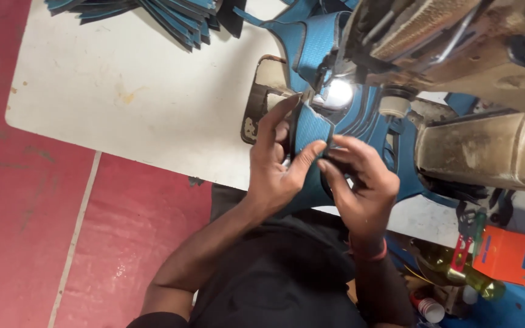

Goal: Stitching blue fabric shoe components using an industrial sewing machine.

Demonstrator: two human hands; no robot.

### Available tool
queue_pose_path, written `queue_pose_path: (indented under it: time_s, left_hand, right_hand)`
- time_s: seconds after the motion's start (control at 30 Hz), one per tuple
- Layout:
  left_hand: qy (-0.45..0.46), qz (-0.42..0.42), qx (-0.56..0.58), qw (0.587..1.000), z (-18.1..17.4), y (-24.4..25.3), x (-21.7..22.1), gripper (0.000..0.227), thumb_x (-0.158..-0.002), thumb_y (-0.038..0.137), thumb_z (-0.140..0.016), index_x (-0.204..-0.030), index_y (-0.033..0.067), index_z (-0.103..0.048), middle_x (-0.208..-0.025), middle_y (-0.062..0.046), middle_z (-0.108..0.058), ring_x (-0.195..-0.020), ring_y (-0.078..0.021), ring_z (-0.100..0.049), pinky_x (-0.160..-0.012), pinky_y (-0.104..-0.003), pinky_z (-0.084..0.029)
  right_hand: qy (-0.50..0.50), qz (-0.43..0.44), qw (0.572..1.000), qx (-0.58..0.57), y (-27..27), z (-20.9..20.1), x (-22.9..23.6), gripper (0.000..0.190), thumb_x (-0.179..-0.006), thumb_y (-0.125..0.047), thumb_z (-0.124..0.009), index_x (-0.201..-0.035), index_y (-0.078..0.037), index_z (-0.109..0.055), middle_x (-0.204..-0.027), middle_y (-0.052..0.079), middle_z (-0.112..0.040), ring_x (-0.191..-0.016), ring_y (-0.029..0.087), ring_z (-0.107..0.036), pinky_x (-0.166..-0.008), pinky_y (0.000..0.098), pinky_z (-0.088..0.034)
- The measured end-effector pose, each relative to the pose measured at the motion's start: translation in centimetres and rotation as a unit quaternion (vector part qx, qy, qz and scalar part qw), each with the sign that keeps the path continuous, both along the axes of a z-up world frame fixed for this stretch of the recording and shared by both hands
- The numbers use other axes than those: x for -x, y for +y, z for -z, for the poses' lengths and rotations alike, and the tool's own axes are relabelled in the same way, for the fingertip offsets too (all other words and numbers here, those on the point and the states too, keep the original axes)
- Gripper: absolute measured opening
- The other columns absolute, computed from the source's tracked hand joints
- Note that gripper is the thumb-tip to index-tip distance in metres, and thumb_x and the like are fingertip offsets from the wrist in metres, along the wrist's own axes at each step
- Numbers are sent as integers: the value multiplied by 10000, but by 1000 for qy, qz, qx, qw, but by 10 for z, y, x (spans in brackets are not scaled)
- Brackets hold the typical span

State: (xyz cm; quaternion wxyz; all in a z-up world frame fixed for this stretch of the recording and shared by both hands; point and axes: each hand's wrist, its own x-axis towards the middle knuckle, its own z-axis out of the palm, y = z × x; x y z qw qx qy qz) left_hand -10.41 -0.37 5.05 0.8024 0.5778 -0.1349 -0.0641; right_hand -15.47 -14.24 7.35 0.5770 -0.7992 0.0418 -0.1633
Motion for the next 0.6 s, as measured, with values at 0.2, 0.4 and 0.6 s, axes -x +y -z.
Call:
queue_pose_path:
  time_s: [0.2, 0.4, 0.6]
  left_hand:
    - [-24, -106, -133, 985, 11, 7, -25, 344, -996, 41, -738, -1331, 34, -662, -1256, -108, -731, -1144, -144, -699, -991, -282, -563]
    - [7, -107, -128, 986, 12, 2, -40, 317, -974, 68, -747, -1286, 43, -695, -1169, -81, -745, -1041, -127, -714, -904, -265, -574]
    - [-24, -112, -140, 983, 21, 3, -47, 340, -967, 58, -758, -1301, 54, -697, -1170, -72, -741, -1020, -115, -708, -862, -260, -568]
  right_hand:
    - [31, -13, 998, -58, 11, 15, -31, 361, -965, 64, -763, -1311, 35, -664, -985, 53, -755, -862, 51, -658, -746, 190, -521]
    - [21, -36, 999, 12, -5, 3, -30, 355, -983, 39, -763, -1328, 31, -683, -1073, 98, -756, -932, 80, -676, -833, 229, -558]
    - [-166, 173, 917, 319, -120, 45, 32, 187, -1089, 91, -646, -1272, 52, -643, -1159, 213, -703, -1029, 247, -707, -852, 342, -608]
